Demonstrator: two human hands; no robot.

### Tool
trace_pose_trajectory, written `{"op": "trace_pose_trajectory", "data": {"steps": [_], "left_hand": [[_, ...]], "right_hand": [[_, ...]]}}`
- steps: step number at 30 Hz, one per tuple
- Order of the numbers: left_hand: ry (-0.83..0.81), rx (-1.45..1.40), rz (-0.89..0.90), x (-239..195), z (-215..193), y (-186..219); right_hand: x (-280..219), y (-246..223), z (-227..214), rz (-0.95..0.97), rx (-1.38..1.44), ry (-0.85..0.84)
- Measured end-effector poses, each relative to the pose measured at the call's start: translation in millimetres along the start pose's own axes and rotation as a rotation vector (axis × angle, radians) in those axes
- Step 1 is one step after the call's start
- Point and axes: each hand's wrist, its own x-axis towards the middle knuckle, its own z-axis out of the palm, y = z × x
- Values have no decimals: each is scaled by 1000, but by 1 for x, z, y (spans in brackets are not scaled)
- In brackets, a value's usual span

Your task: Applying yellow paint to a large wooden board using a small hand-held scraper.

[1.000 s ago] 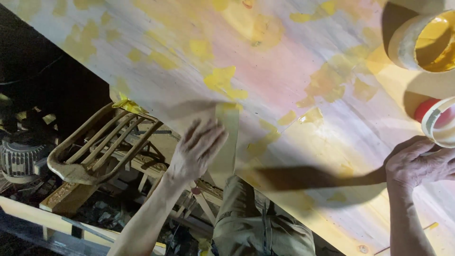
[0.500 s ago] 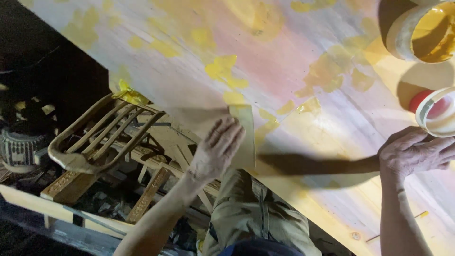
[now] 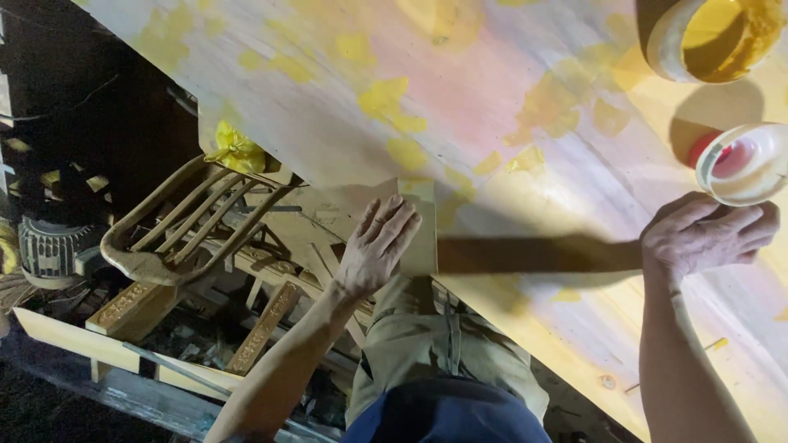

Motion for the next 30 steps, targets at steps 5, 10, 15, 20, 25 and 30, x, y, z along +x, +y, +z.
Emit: {"op": "trace_pose_trajectory", "data": {"steps": [5, 10, 15, 20, 25, 30], "left_hand": [[106, -36, -34, 30, -13, -19], [44, 9, -39, 21, 1, 6], [66, -18, -11, 27, 2, -16], [1, -140, -57, 9, 6, 22], [119, -364, -44, 99, -67, 35], [234, -455, 4, 242, -87, 69]], "right_hand": [[0, -2, 0, 55, 16, -45], [0, -8, -1, 44, 24, 6], [0, -9, 1, 52, 23, 44], [3, -15, -7, 26, 35, 37], [4, -27, -14, 43, 25, 62], [8, -28, -20, 21, 51, 25]]}}
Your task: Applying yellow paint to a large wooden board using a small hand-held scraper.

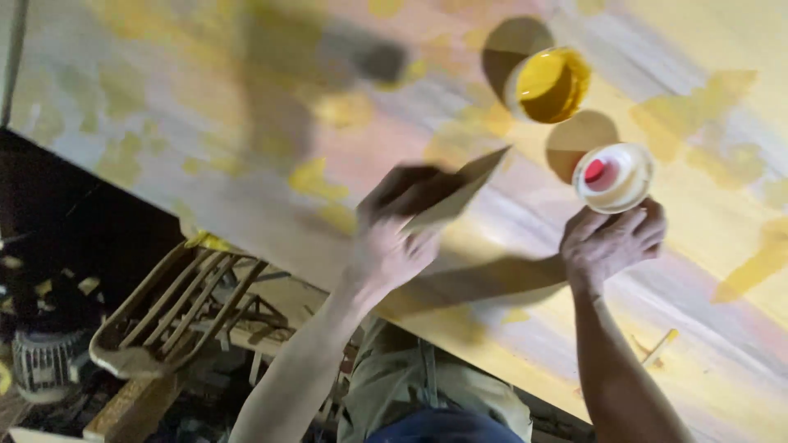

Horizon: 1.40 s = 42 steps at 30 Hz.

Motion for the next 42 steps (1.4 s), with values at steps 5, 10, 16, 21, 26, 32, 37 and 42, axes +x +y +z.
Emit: {"op": "trace_pose_trajectory", "data": {"steps": [5, 10, 16, 21, 26, 32, 37, 42], "left_hand": [[-102, 89, 247, 100, 89, -24], [-190, 401, 177, 107, 147, -59], [-98, 129, 177, 114, 105, -29], [105, -132, 214, 120, 86, -9], [132, -304, 25, 108, 77, 1], [447, -1173, -1052, 94, 109, -38], [479, -1681, -984, 10, 20, -50], [427, -1248, -960, -67, -13, -66]], "right_hand": [[0, 2, 1, 9, 18, -30], [-6, 12, 5, 73, 56, -114], [-3, 5, -4, 79, 84, -135], [1, 1, -5, 54, 96, -100], [2, 0, -5, 14, 109, -75], [-2, 5, 4, 46, 79, -17], [-5, 7, 4, 82, 71, -84], [-4, 3, 3, 58, 27, -59]]}}
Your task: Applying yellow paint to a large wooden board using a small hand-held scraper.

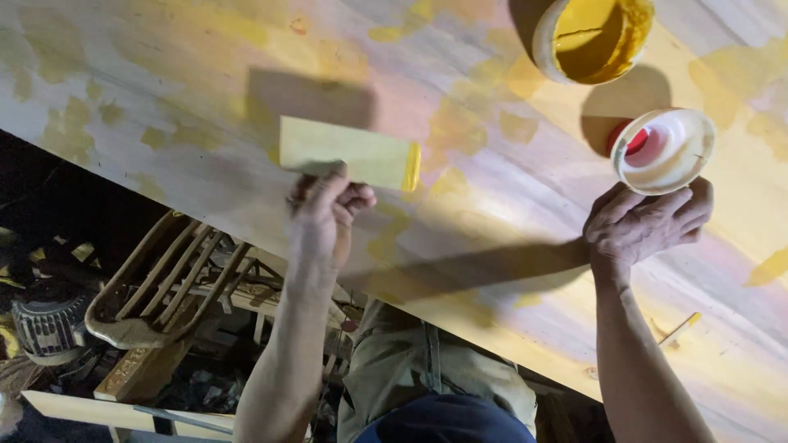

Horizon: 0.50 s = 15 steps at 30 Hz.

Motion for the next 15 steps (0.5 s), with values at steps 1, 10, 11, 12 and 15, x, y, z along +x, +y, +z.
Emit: {"op": "trace_pose_trajectory", "data": {"steps": [1, 10, 11, 12, 15], "left_hand": [[56, 292, 91, -2, -10, -10], [-67, 832, 697, 20, -7, -24], [-98, 1195, 872, 22, 2, -21], [-102, 1195, 873, 20, 9, -23], [-224, 1586, 1076, 10, 22, -41]], "right_hand": [[0, 1, 0, -6, -3, -11], [-1, 3, 3, 23, -31, -22], [-1, 2, 2, 28, -30, -23], [-1, 4, 3, 32, -31, -21], [-2, 7, 3, 27, -23, -21]]}}
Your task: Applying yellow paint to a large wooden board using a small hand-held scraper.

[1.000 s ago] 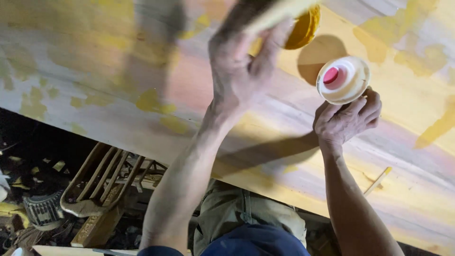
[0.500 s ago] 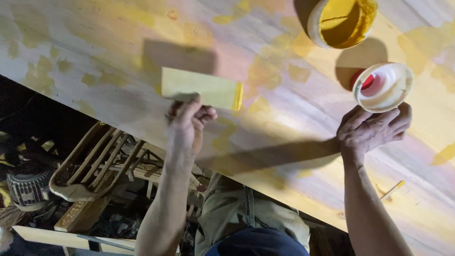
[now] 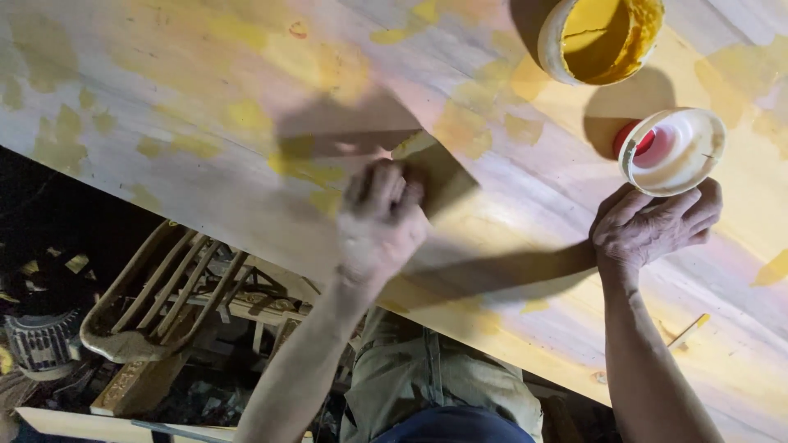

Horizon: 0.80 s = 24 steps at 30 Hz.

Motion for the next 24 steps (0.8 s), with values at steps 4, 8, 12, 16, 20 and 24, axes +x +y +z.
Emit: {"op": "trace_pose_trajectory", "data": {"steps": [4, 8, 12, 16, 20, 24], "left_hand": [[-68, 299, 100, -27, 9, 28], [-42, 109, 36, -51, 18, 9], [-81, 239, 41, -54, 25, 0], [-90, 166, 16, -86, 36, 2], [-96, 162, 11, -50, 26, -18], [37, 219, 124, -43, 48, -7]], "right_hand": [[1, -6, -6, 16, 35, -50], [3, -13, -11, -21, 50, -17], [3, -11, -8, 1, 89, -42], [4, -10, -7, 1, 60, -6], [3, -8, -12, -2, 80, -79], [3, -8, -9, 13, 79, -61]]}}
